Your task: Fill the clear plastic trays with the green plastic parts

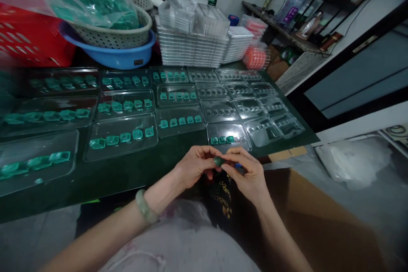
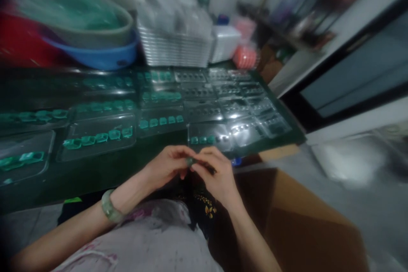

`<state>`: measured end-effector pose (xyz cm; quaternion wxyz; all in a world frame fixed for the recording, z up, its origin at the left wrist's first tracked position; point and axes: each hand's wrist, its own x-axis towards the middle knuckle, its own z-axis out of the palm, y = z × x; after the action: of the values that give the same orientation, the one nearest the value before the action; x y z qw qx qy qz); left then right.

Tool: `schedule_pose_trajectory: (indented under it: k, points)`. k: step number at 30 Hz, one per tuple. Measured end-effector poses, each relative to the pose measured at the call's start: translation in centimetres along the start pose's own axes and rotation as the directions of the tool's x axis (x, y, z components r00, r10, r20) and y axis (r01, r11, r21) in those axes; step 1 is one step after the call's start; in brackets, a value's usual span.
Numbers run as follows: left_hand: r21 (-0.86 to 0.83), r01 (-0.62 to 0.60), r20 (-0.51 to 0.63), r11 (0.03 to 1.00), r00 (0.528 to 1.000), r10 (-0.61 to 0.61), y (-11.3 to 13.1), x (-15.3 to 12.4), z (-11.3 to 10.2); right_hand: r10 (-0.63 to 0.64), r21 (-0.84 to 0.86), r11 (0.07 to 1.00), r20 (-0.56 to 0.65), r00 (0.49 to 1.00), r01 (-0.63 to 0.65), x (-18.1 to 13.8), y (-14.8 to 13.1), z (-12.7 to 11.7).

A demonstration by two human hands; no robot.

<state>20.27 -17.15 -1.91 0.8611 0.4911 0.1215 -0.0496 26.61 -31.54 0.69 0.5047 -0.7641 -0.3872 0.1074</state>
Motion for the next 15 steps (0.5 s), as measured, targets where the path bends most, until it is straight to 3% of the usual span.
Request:
schedule_pose_trajectory:
  k: [10, 15]
  points:
    - [0.176, 0.03, 0.042, 0.984, 0.998, -0.038, 0.4, 0.9, 0.7, 0.031, -0.001, 1.0, 0.037, 0.999, -0.031, -1.0, 0.3, -1.4]
    - [0.178, 0.021, 0.021, 0.984, 0.999, -0.025, 1.0, 0.6, 0.5, 0.034, -0.302, 0.949, -0.189, 0.981, -0.091, 1.0, 3.3, -3.6]
